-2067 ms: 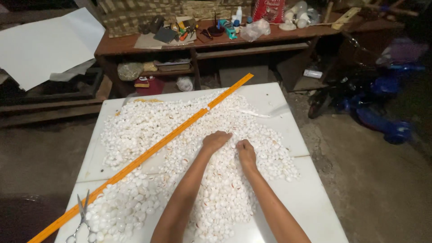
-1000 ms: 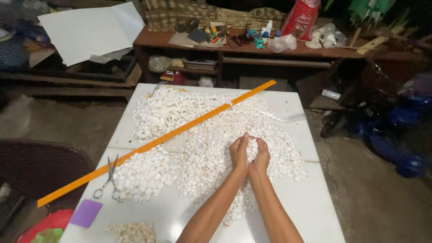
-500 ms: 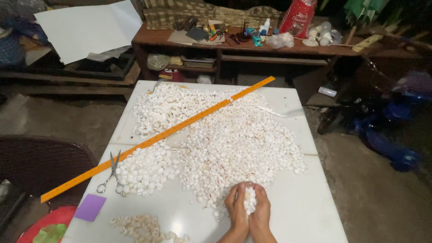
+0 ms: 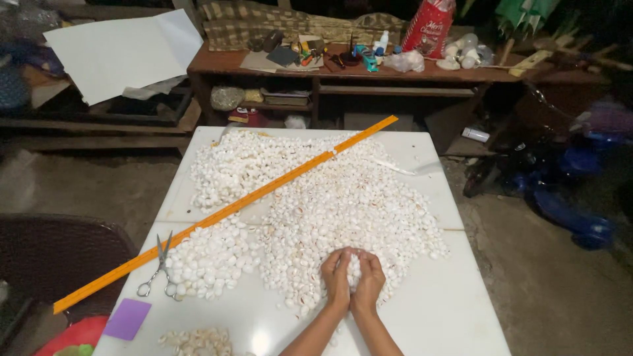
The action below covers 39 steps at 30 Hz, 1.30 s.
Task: Sorting and inspecting small white shells from a large pile on a table
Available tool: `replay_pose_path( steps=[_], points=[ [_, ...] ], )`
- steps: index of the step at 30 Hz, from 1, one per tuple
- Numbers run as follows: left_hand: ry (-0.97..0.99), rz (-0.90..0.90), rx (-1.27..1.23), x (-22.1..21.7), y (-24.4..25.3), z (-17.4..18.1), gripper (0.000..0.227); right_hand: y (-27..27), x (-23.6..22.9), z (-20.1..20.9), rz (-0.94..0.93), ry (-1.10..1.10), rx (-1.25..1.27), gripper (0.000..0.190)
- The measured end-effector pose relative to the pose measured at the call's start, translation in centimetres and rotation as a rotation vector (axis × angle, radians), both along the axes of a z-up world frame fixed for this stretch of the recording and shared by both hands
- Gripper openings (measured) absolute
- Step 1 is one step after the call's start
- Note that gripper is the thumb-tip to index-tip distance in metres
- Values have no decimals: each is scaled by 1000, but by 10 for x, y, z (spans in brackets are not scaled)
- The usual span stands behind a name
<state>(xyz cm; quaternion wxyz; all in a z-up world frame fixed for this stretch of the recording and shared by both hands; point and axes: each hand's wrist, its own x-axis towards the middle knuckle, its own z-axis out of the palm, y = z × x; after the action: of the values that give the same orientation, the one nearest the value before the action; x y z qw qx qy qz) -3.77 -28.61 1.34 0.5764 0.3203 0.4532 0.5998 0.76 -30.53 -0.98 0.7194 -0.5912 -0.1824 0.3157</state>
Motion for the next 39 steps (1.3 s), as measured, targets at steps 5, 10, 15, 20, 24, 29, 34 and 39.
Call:
replay_pose_path(
  steps=[5,10,15,20,24,29,34,39],
  points=[
    [417,-13,280,-14,-30,8,15,-23,-7,-8,8,-53,-1,14],
    [660,-25,418,-22,-43,8,22,-36,-12,2,16,-266,43,19],
    [720,-75,610,-39,-49,-3,31,-49,-13,11,89,-567,-4,24],
    [776,-64,566,-52,-30,-16,29,-50,-5,23,124,-704,1,25],
    [830,36,613,-66,10,3,26,-60,7,56,244,-459,-57,24],
    [1069,-120,788,-56,59,22,19,-60,33,65,268,-241,-70,19],
    [1491,-148,799,-28,99,-18,16,-59,50,77,234,-191,9,13],
    [1628,-169,793,-20,108,-32,18,-53,66,124,190,-221,-19,15]
  ],
)
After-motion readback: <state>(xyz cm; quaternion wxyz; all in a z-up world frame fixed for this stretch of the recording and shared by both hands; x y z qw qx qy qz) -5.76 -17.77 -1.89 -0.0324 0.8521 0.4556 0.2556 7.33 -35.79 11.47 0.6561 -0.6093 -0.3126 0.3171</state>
